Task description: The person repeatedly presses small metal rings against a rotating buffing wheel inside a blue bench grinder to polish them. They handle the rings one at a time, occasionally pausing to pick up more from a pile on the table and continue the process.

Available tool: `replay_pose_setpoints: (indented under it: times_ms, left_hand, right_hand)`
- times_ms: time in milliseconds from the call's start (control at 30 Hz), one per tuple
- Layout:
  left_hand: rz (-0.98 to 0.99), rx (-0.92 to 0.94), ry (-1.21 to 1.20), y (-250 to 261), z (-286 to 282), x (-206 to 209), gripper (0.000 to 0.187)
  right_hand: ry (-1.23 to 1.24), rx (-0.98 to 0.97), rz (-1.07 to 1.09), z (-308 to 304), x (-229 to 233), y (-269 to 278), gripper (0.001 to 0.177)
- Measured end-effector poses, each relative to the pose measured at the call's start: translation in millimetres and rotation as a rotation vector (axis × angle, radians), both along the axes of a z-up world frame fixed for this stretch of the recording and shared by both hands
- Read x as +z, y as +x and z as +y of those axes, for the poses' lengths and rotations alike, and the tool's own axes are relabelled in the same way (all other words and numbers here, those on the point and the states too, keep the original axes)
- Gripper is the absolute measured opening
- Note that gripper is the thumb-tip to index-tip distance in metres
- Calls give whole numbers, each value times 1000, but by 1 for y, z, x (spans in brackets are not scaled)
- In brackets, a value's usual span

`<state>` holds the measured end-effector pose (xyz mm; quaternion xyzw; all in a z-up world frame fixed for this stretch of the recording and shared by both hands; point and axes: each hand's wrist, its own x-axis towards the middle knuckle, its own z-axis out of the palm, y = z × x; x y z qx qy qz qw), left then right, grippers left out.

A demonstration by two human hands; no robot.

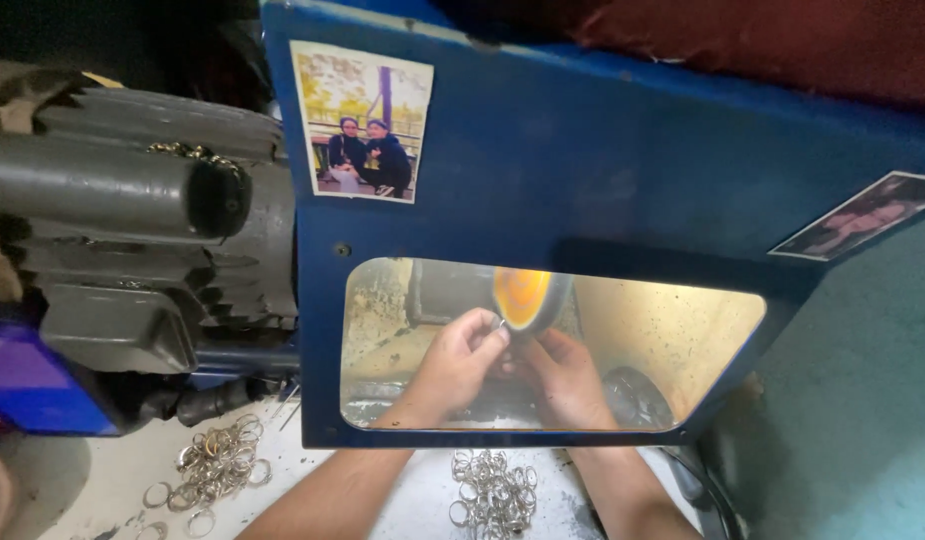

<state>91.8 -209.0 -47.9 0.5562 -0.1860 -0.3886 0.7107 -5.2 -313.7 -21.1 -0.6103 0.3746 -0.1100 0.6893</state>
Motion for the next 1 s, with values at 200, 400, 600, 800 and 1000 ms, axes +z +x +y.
replay_pose_setpoints:
  times_ms: [200,400,600,800,1000]
  left_hand:
    - [-76,24,-38,1,8,6,10]
    - [-734,-102,64,13,28,21,17]
    - [-656,-74,21,9,17,10,17]
    - [-269,-24,-54,-7,12,25,12]
    - [-79,29,-28,-5,10,17,12]
  right_hand:
    - [-105,-28,-82,11,18,-1,35]
    - [-587,176,-44,-9,22,-16,20]
    - [-650,234,-8,-12,28,-20,30]
    - [-425,206,180,-11,29,-14,37]
    - [-449,159,114,-4,23,-4,35]
